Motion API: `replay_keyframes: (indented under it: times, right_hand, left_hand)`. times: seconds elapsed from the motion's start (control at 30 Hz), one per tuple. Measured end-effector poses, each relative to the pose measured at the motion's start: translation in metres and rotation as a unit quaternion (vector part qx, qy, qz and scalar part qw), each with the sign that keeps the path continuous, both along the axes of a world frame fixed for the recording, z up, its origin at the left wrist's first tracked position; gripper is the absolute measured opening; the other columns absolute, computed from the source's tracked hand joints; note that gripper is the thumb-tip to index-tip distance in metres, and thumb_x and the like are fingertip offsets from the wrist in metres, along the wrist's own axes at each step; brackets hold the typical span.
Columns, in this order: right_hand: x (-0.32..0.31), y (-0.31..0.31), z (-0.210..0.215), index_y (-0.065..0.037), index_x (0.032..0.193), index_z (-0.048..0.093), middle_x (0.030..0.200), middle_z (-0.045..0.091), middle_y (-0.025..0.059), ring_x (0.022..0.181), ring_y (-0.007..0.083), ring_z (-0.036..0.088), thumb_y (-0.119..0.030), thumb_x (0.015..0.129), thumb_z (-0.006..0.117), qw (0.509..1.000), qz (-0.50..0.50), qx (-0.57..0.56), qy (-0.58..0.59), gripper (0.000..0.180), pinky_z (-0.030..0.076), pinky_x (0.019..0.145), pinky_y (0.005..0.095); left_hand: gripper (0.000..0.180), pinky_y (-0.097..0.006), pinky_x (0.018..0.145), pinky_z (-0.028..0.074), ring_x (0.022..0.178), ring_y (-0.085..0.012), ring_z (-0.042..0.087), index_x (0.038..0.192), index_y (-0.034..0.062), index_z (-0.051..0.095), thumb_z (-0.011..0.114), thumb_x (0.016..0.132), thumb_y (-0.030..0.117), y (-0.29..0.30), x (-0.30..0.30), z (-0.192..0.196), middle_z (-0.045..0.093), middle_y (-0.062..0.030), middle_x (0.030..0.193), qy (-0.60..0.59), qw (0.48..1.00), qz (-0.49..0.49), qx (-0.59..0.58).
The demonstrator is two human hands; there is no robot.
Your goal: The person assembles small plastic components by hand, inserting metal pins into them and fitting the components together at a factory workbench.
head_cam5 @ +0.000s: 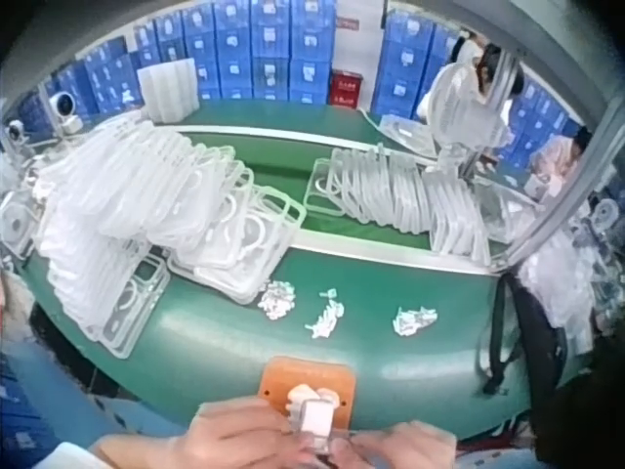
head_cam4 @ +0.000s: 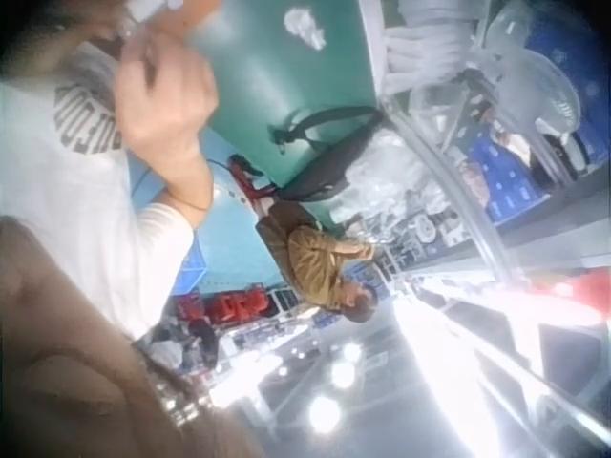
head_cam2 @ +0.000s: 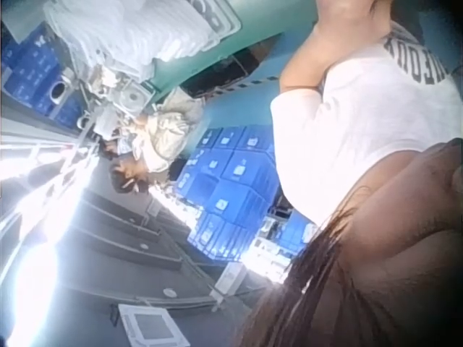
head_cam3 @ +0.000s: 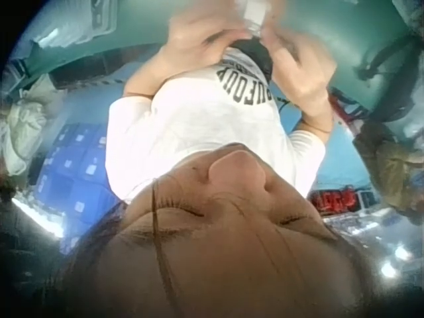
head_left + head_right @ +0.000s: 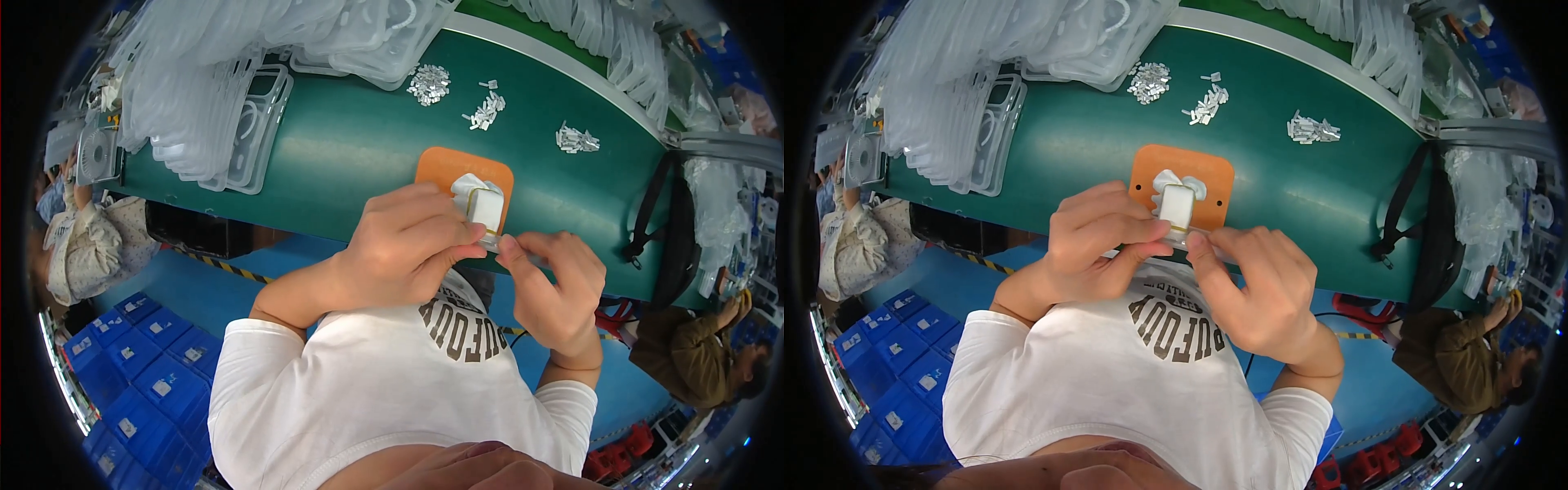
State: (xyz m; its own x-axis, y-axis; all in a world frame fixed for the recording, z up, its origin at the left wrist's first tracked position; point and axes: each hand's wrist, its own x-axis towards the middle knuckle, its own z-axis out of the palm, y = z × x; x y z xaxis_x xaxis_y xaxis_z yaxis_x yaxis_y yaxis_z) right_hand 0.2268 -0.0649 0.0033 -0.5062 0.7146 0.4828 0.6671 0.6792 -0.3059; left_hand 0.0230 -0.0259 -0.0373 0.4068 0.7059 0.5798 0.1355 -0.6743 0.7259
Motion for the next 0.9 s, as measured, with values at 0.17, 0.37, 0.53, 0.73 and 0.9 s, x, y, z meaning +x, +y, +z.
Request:
replay_keyframes:
  times: [0.17,0.37,0.53,0.73,0.9]
  right_hand:
    - [0.000,0.002,0.007,0.003,0.089,0.068,0.079,0.065,0.0108,0.059,0.0210,0.059,-0.004,0.071,0.071,0.998,-0.005,-0.058,0.037,0.019,0.044,0.049,0.0303]
    - [0.006,0.078,0.004,0.002,0.087,0.071,0.082,0.068,0.0117,0.070,0.0211,0.066,-0.005,0.078,0.072,0.980,-0.080,-0.105,0.152,0.012,0.052,0.062,0.0291]
    - [-0.011,0.143,-0.072,-0.004,0.086,0.073,0.080,0.066,0.0068,0.068,0.0199,0.064,-0.010,0.077,0.075,0.986,-0.074,-0.134,0.071,0.011,0.049,0.060,0.0318]
    - [-0.027,0.159,-0.102,-0.007,0.082,0.074,0.077,0.064,0.0041,0.065,0.0214,0.061,-0.014,0.076,0.076,0.980,-0.098,-0.171,0.030,0.009,0.044,0.071,0.0348]
    - [-0.030,0.156,-0.109,-0.008,0.081,0.073,0.078,0.064,0.0040,0.067,0.0218,0.060,-0.014,0.077,0.075,0.983,-0.095,-0.155,0.039,0.007,0.042,0.070,0.0347]
  left_hand:
    - [0.029,-0.031,0.049,0.045,0.056,-0.0203,0.057,0.092,0.0040,0.067,0.079,0.066,0.000,-0.002,0.005,-0.002,0.061,-0.0058,0.073,0.005,1.000,-0.018,0.020]
    - [0.032,-0.030,0.049,0.047,0.056,-0.0193,0.057,0.093,0.0048,0.067,0.078,0.064,-0.002,-0.002,-0.002,-0.009,0.058,-0.0043,0.073,-0.073,0.993,-0.043,0.082]
    - [0.031,-0.029,0.047,0.045,0.054,-0.0170,0.055,0.094,0.0053,0.067,0.078,0.066,-0.002,-0.012,-0.006,-0.010,0.058,-0.0035,0.073,-0.089,0.994,-0.059,0.038]
    - [0.026,-0.030,0.047,0.046,0.057,-0.0178,0.056,0.091,0.0044,0.067,0.075,0.068,-0.002,-0.012,-0.013,-0.010,0.058,-0.0037,0.073,-0.092,0.995,-0.044,0.009]
    - [0.022,-0.031,0.049,0.050,0.062,-0.0196,0.060,0.088,0.0027,0.066,0.073,0.068,-0.003,-0.015,-0.013,-0.011,0.059,-0.0048,0.075,-0.083,0.995,-0.051,0.007]
